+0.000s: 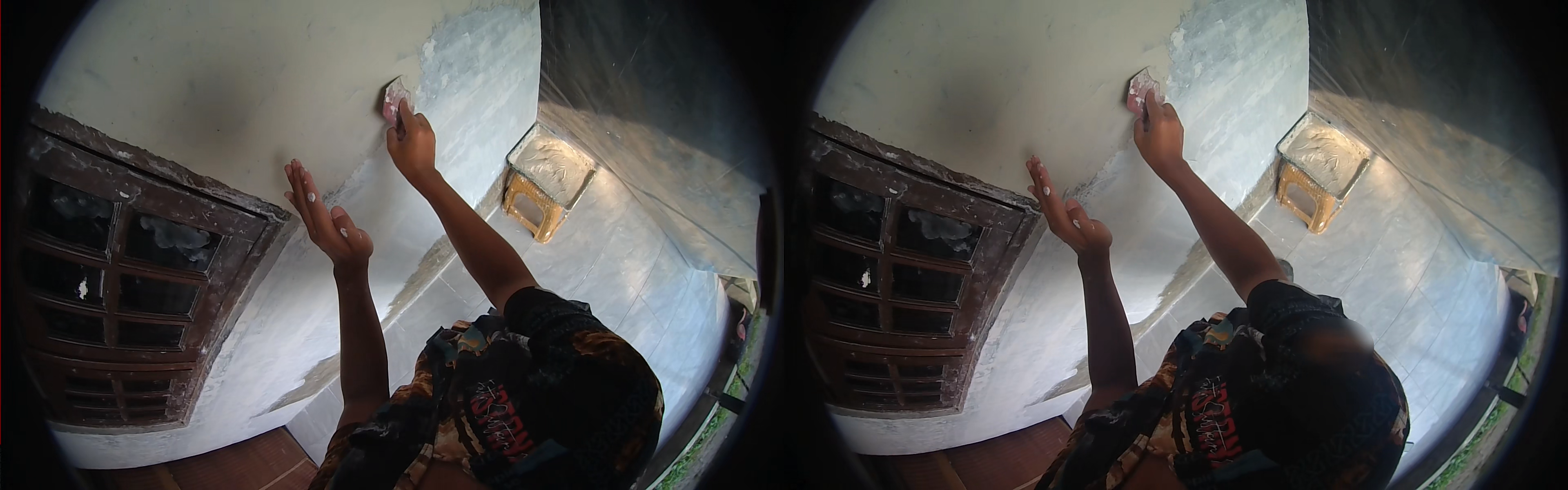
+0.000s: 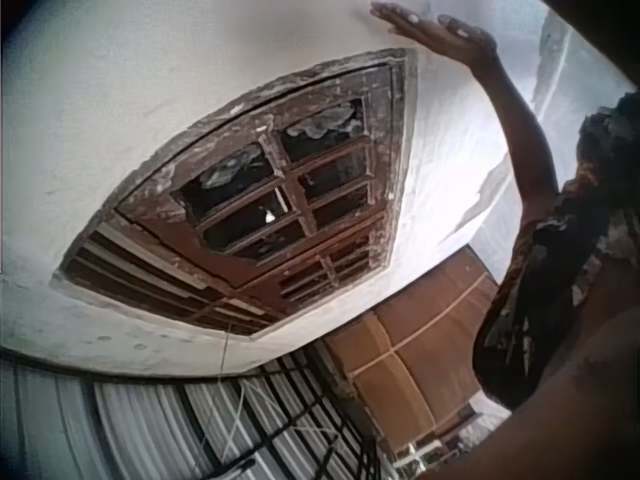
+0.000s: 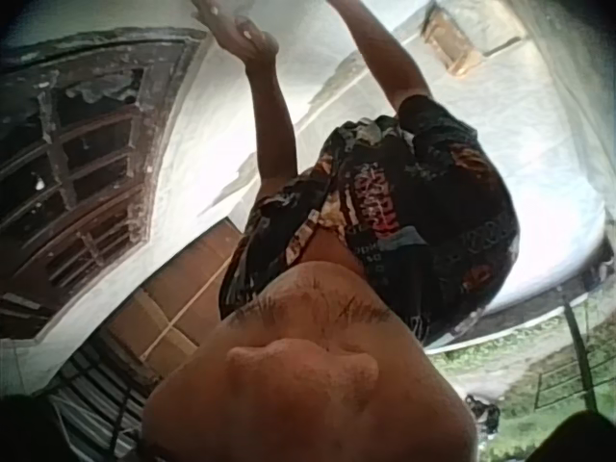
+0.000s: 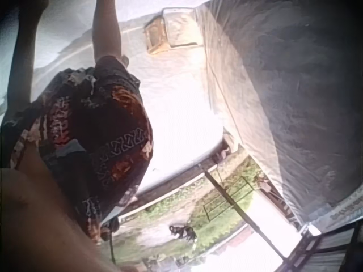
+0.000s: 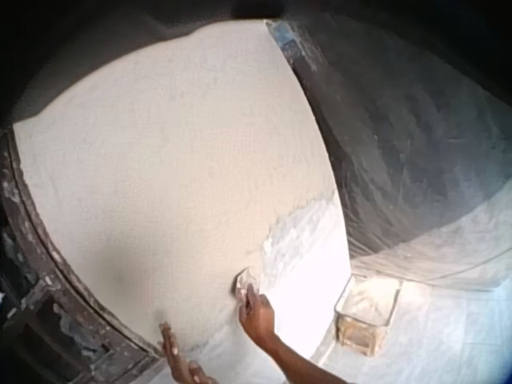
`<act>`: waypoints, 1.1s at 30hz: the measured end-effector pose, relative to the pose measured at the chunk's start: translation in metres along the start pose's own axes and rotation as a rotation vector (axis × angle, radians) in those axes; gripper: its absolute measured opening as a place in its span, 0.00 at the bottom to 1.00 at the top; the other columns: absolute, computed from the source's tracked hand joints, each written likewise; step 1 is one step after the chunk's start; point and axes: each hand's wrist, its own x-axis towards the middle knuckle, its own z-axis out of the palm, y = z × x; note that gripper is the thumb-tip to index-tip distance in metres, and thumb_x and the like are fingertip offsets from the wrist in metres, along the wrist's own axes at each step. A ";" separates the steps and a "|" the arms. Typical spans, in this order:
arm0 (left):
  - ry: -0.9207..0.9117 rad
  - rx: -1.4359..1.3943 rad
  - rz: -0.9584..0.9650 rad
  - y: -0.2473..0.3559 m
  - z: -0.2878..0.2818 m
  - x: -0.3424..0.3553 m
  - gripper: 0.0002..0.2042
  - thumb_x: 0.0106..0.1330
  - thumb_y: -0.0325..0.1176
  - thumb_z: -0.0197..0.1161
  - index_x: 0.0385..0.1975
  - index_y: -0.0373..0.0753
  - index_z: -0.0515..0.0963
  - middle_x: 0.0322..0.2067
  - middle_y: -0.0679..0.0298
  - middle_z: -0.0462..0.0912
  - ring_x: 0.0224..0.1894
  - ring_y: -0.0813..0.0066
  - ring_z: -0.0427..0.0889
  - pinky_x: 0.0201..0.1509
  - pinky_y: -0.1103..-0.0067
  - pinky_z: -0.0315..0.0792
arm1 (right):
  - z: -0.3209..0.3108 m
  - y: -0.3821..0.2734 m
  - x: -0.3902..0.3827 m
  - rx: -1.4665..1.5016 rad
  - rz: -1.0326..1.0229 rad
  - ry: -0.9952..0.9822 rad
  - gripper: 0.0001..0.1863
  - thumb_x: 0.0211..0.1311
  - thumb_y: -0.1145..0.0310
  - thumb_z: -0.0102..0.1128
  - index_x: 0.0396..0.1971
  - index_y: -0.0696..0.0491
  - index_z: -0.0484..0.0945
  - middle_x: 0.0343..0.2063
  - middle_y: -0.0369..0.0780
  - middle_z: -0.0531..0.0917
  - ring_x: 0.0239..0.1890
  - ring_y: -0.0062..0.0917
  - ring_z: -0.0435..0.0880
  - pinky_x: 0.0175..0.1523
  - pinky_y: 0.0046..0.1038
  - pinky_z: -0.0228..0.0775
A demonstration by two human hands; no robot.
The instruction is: The person applies wall putty to a wall surface near a window frame using a scraper.
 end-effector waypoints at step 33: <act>-0.031 -0.034 0.010 -0.008 0.014 0.005 0.29 0.66 0.33 0.37 0.65 0.22 0.59 0.68 0.41 0.60 0.73 0.44 0.55 0.75 0.52 0.38 | 0.000 -0.027 -0.040 0.113 -0.092 0.024 0.27 0.50 0.80 0.60 0.55 0.62 0.75 0.20 0.42 0.74 0.24 0.32 0.74 0.31 0.32 0.70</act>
